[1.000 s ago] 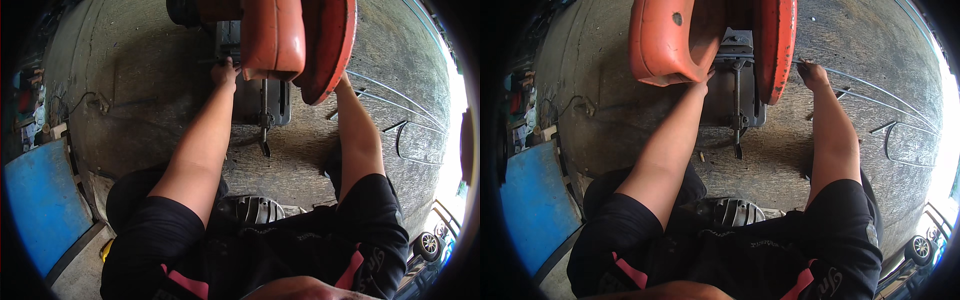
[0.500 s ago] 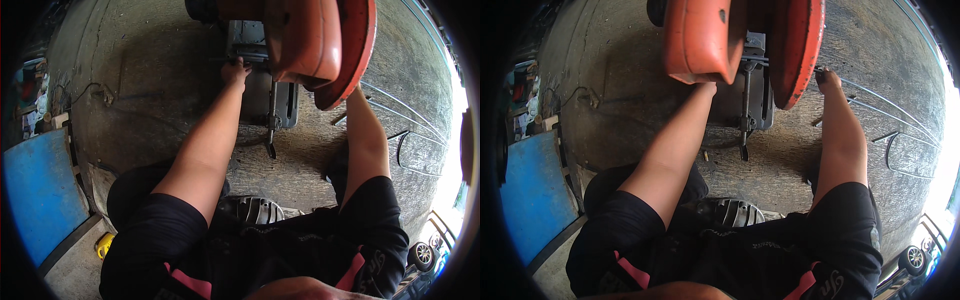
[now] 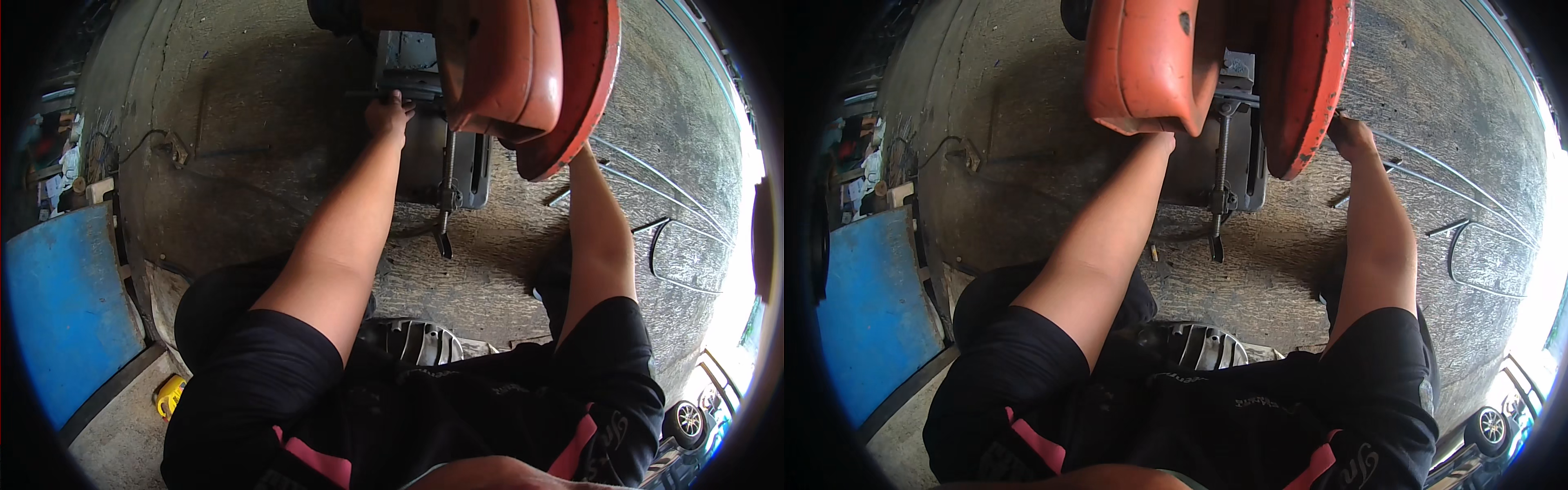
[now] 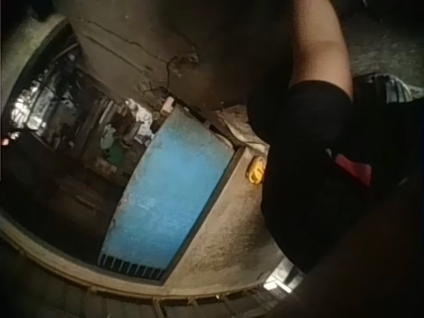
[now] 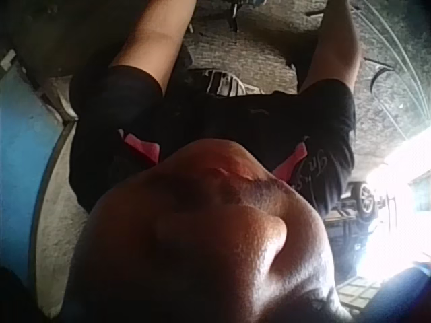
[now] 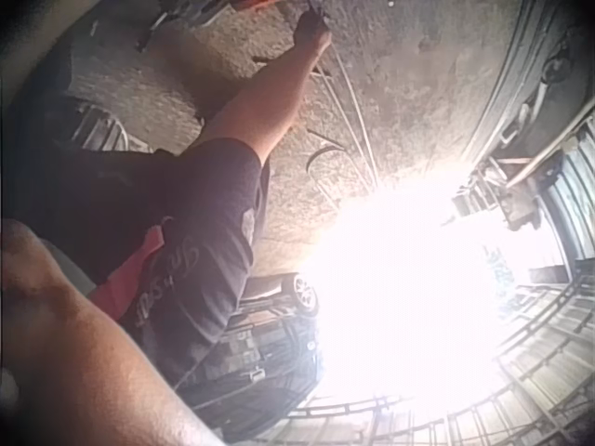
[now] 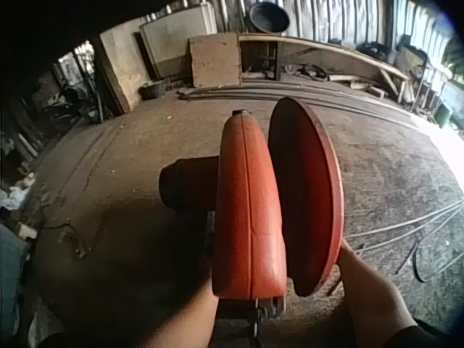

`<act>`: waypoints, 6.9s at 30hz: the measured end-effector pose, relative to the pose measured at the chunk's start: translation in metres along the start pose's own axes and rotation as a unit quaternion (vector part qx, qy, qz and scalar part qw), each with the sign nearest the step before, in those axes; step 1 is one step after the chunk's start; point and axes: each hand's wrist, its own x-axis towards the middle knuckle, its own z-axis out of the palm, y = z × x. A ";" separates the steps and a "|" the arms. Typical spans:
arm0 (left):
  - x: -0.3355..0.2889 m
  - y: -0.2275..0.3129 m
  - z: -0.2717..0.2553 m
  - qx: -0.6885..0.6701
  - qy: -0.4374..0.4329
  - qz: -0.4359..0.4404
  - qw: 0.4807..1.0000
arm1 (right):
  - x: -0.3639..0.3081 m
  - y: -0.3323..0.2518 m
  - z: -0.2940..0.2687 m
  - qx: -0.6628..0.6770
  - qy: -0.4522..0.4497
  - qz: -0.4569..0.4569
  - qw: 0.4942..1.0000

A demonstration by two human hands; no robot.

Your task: Use a metal chop saw to cut a small metal tube to a specific length.

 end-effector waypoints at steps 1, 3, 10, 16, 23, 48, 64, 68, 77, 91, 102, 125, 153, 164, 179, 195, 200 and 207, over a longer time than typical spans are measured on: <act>0.000 0.000 0.000 -0.002 0.000 0.001 1.000 | 0.009 -0.005 -0.005 0.016 -0.012 0.031 0.999; 0.000 0.001 0.000 -0.006 -0.001 0.001 1.000 | 0.013 -0.007 -0.006 0.035 -0.035 0.080 0.996; 0.002 0.000 0.002 0.006 0.012 0.003 1.000 | -0.049 0.036 0.050 -0.023 0.115 -0.094 0.989; 0.002 -0.001 0.001 0.004 -0.002 0.010 1.000 | -0.062 0.045 0.076 -0.016 0.170 -0.142 0.975; 0.001 0.000 0.000 0.007 -0.005 0.005 1.000 | -0.087 0.042 0.107 -0.241 0.242 -0.193 0.920; -0.005 0.012 -0.001 0.004 -0.025 0.007 1.000 | -0.099 0.062 0.127 -0.851 0.124 -0.139 0.491; -0.005 0.048 0.000 -0.003 0.153 -0.052 0.987 | -0.114 0.074 0.165 -0.971 0.148 -0.118 0.143; 0.039 0.030 -0.020 -0.104 0.090 -0.099 0.986 | -0.111 0.071 0.165 -0.959 0.145 -0.134 0.202; 0.080 0.009 -0.043 -0.204 0.004 -0.131 0.970 | -0.044 0.053 0.117 -0.316 0.136 -0.191 0.919; 0.075 0.015 -0.065 -0.122 -0.007 -0.072 0.990 | -0.070 0.085 0.145 -0.105 0.229 -0.190 0.949; 0.053 0.031 -0.036 -0.098 0.089 -0.030 0.991 | -0.098 0.079 0.155 -0.041 0.086 -0.188 0.978; 0.029 0.035 -0.019 -0.145 0.145 -0.003 0.979 | -0.080 0.082 0.152 -0.205 0.140 -0.232 0.941; 0.014 0.034 -0.022 -0.125 0.103 0.036 0.986 | -0.142 0.086 0.213 -0.654 0.178 -0.239 0.696; 0.000 0.049 -0.021 -0.068 0.104 0.033 0.992 | -0.114 0.082 0.183 -0.981 0.080 -0.168 0.047; -0.015 0.066 -0.012 0.024 0.116 0.027 0.993 | -0.136 0.082 0.197 -0.988 0.071 -0.131 0.024; 0.002 0.053 -0.015 -0.118 0.093 0.002 0.989 | -0.145 0.081 0.203 -0.991 0.062 -0.119 0.010; 0.000 0.056 -0.015 -0.115 0.089 -0.004 0.989 | -0.147 0.082 0.204 -0.991 0.059 -0.117 0.006; 0.002 0.058 -0.015 -0.119 0.087 -0.012 0.989 | -0.148 0.085 0.205 -0.992 0.054 -0.112 0.000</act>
